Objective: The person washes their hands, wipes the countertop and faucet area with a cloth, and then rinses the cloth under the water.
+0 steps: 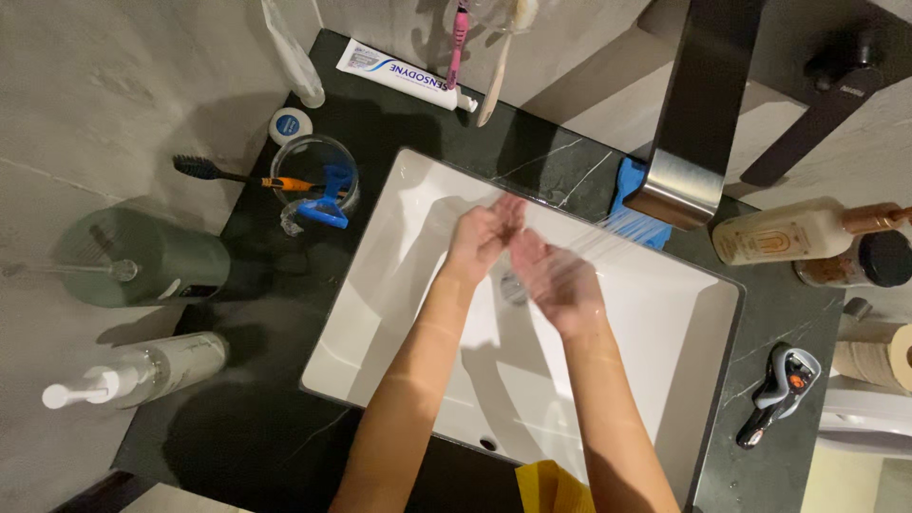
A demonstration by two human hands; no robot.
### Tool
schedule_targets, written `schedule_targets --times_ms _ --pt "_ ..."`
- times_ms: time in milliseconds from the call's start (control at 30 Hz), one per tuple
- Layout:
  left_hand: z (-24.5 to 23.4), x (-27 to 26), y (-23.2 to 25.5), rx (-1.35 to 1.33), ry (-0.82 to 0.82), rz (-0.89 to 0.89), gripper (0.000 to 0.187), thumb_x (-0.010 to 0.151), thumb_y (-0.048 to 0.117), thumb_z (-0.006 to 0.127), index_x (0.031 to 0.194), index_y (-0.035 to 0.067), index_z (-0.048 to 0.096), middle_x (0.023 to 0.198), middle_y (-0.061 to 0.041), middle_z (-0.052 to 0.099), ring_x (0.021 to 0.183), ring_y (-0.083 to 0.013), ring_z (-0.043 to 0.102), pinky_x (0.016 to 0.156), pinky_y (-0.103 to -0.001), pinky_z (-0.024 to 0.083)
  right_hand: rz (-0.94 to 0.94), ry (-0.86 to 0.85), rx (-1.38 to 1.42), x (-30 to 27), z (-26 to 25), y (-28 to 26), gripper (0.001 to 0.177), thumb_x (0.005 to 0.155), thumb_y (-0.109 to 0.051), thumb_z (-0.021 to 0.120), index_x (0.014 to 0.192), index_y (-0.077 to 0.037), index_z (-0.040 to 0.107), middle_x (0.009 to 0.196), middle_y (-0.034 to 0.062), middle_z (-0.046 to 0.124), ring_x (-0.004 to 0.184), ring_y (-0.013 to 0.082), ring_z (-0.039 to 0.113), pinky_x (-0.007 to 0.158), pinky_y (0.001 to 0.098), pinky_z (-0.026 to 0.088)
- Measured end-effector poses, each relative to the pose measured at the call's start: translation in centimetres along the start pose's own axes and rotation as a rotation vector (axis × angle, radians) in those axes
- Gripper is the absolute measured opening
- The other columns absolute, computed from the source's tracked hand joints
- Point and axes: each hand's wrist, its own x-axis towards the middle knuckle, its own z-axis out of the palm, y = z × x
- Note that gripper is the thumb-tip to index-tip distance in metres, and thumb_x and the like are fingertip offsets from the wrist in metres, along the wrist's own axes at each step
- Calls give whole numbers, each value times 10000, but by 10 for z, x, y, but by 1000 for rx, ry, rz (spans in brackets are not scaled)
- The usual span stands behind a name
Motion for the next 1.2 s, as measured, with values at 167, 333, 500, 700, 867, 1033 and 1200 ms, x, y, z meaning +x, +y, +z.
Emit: schedule_targets --times_ms 167,333,500,700,867,1033,1200 --pt "-6 -19 9 -189 197 -16 283 896 78 510 1135 -50 589 1006 -115 664 972 -236 665 926 -366 570 122 42 34 -30 -6 -3 304 956 -34 470 1206 108 566 1069 170 646 892 236 662 798 312 586" --pt "-11 -17 3 -193 123 -47 135 922 108 594 989 -8 614 956 -108 658 934 -233 670 864 -353 580 222 -339 16 -34 -11 -45 198 1052 45 511 1187 179 565 1054 182 616 817 178 587 666 241 537" --pt "0 -12 -8 -139 102 -96 140 909 109 644 989 -6 641 931 -96 681 897 -220 682 867 -348 602 121 -91 -395 -37 15 -46 303 993 -35 496 1183 188 576 1094 218 674 879 211 665 812 279 574" --pt "-13 -22 -33 396 60 3 273 926 135 782 1142 -22 724 982 -59 709 846 -125 648 758 -276 549 -114 86 -886 -49 35 -34 432 920 -43 373 1233 104 633 1174 224 739 1116 262 722 1035 328 555" --pt "-24 -35 -42 994 6 191 178 796 114 804 925 -5 775 854 -91 786 740 -136 729 691 -276 589 -305 145 -1433 -64 22 -26 278 956 30 505 1090 60 747 1032 171 787 956 242 771 937 307 617" --pt "-12 -49 -36 1466 76 283 241 738 186 841 835 -24 771 765 -118 768 697 -188 746 684 -302 586 -483 184 -1720 -80 35 -24 232 910 -4 604 1083 -4 759 888 120 788 821 184 777 798 311 605" --pt "-5 -53 -20 1439 9 192 279 784 228 807 937 -4 787 874 -123 799 806 -190 775 750 -294 592 -425 162 -1649 -81 46 -29 178 925 -15 630 1036 -5 769 882 112 803 823 155 791 781 288 621"
